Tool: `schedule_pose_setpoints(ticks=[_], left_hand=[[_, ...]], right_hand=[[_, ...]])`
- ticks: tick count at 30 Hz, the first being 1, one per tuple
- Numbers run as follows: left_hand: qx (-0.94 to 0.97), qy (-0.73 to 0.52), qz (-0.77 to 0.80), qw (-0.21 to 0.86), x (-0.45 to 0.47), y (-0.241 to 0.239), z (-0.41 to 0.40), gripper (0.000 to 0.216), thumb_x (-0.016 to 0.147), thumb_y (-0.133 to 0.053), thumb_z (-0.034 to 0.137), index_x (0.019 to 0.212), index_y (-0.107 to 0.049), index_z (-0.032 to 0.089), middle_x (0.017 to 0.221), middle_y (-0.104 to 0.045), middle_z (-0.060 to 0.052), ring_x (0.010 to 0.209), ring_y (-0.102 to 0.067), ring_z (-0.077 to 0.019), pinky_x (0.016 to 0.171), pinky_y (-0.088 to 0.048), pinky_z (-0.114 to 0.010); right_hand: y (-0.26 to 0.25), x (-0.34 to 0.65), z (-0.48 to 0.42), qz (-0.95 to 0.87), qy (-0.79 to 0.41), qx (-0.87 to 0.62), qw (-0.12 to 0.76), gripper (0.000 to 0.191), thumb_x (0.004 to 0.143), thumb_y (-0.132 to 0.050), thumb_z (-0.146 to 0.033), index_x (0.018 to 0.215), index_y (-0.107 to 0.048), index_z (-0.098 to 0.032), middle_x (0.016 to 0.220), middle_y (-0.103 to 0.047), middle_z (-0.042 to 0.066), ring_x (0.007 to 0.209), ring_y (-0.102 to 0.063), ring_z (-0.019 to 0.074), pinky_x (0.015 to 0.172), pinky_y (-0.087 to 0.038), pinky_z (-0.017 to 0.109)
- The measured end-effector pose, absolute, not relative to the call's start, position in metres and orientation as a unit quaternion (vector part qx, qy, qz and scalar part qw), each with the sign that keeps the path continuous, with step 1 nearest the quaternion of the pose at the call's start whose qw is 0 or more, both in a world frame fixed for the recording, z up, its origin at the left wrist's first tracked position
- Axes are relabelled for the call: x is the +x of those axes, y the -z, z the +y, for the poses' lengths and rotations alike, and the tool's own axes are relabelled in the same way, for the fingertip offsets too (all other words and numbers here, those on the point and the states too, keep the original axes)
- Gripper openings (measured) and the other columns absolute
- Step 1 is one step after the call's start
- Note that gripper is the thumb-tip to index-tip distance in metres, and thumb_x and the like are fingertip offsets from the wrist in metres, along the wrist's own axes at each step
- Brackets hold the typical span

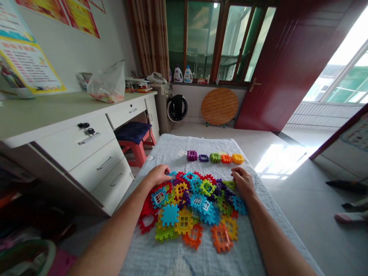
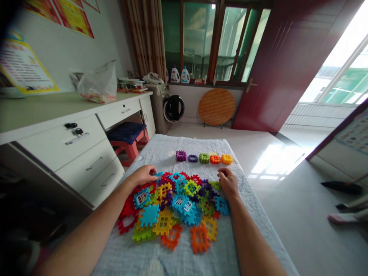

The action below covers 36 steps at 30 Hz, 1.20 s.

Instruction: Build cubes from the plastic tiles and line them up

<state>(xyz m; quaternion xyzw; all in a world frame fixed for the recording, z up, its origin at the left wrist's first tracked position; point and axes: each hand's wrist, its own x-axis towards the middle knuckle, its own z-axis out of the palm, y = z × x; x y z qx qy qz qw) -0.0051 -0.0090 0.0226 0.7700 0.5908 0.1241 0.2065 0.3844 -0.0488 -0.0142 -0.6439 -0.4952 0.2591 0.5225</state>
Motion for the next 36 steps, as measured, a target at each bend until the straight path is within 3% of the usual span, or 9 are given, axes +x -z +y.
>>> schedule_pose_setpoints(ticks=[6, 11, 16, 20, 24, 27, 29, 36], left_hand=[[0.751, -0.21, 0.588, 0.216, -0.004, -0.026, -0.015, 0.013, 0.067, -0.062, 0.024, 0.077, -0.057, 0.018, 0.072, -0.061, 0.002, 0.069, -0.058, -0.0145, 0.062, -0.043, -0.023], [0.733, -0.302, 0.6, 0.103, -0.002, -0.038, -0.019, 0.005, 0.074, -0.055, 0.019, 0.078, -0.054, 0.019, 0.08, -0.058, -0.002, 0.075, -0.056, -0.0164, 0.071, -0.043, -0.027], [0.794, -0.211, 0.556, 0.128, -0.005, -0.033, -0.023, 0.023, 0.064, -0.051, 0.004, 0.078, -0.061, 0.019, 0.085, -0.058, -0.003, 0.076, -0.057, -0.0169, 0.073, -0.043, -0.027], [0.807, -0.175, 0.533, 0.184, -0.01, -0.032, -0.023, 0.04, 0.06, -0.046, 0.001, 0.089, -0.066, 0.019, 0.091, -0.06, -0.002, 0.075, -0.058, -0.0146, 0.074, -0.046, -0.025], [0.795, -0.204, 0.539, 0.191, -0.018, -0.049, -0.028, 0.034, 0.066, -0.046, 0.007, 0.092, -0.065, 0.018, 0.097, -0.062, -0.003, 0.084, -0.058, -0.0161, 0.08, -0.045, -0.027], [0.801, -0.168, 0.512, 0.261, -0.024, -0.069, -0.041, 0.025, 0.072, -0.056, 0.026, 0.095, -0.064, 0.02, 0.099, -0.064, -0.002, 0.088, -0.058, -0.0178, 0.079, -0.045, -0.027], [0.812, -0.109, 0.497, 0.287, -0.027, -0.08, -0.056, 0.03, 0.069, -0.064, 0.037, 0.094, -0.064, 0.021, 0.099, -0.064, -0.002, 0.089, -0.058, -0.0192, 0.078, -0.045, -0.027], [0.824, -0.037, 0.542, 0.162, -0.018, -0.075, -0.109, 0.044, 0.06, -0.071, 0.043, 0.096, -0.06, 0.02, 0.097, -0.06, -0.005, 0.092, -0.057, -0.0235, 0.078, -0.042, -0.029]], right_hand=[[0.008, 0.382, -0.051, -0.492, -0.262, -0.654, 0.511, 0.025, 0.067, -0.055, -0.034, 0.084, -0.064, -0.018, 0.066, -0.063, 0.001, 0.054, -0.054, 0.0144, 0.052, -0.042, 0.026], [0.007, 0.381, -0.051, -0.491, -0.266, -0.649, 0.516, 0.024, 0.066, -0.055, -0.034, 0.082, -0.064, -0.018, 0.064, -0.062, 0.001, 0.053, -0.053, 0.0144, 0.05, -0.04, 0.026], [0.006, 0.38, -0.051, -0.487, -0.27, -0.644, 0.525, 0.024, 0.065, -0.056, -0.034, 0.081, -0.064, -0.019, 0.063, -0.062, 0.0, 0.052, -0.052, 0.0145, 0.05, -0.039, 0.026], [0.008, 0.381, -0.05, -0.486, -0.268, -0.648, 0.521, 0.024, 0.065, -0.055, -0.034, 0.082, -0.064, -0.019, 0.064, -0.062, 0.0, 0.053, -0.053, 0.0144, 0.05, -0.039, 0.026], [0.01, 0.383, -0.05, -0.488, -0.271, -0.647, 0.519, 0.024, 0.066, -0.055, -0.033, 0.083, -0.064, -0.019, 0.066, -0.063, 0.0, 0.053, -0.053, 0.014, 0.051, -0.04, 0.025], [0.008, 0.382, -0.051, -0.485, -0.277, -0.647, 0.52, 0.025, 0.065, -0.056, -0.034, 0.083, -0.064, -0.019, 0.065, -0.062, 0.0, 0.054, -0.053, 0.014, 0.051, -0.04, 0.025], [0.006, 0.382, -0.052, -0.483, -0.277, -0.649, 0.519, 0.025, 0.065, -0.056, -0.034, 0.082, -0.064, -0.019, 0.065, -0.062, 0.0, 0.054, -0.053, 0.014, 0.051, -0.04, 0.025], [0.003, 0.38, -0.053, -0.478, -0.277, -0.658, 0.511, 0.025, 0.064, -0.056, -0.034, 0.082, -0.064, -0.02, 0.065, -0.063, 0.0, 0.055, -0.053, 0.0142, 0.052, -0.041, 0.026]])
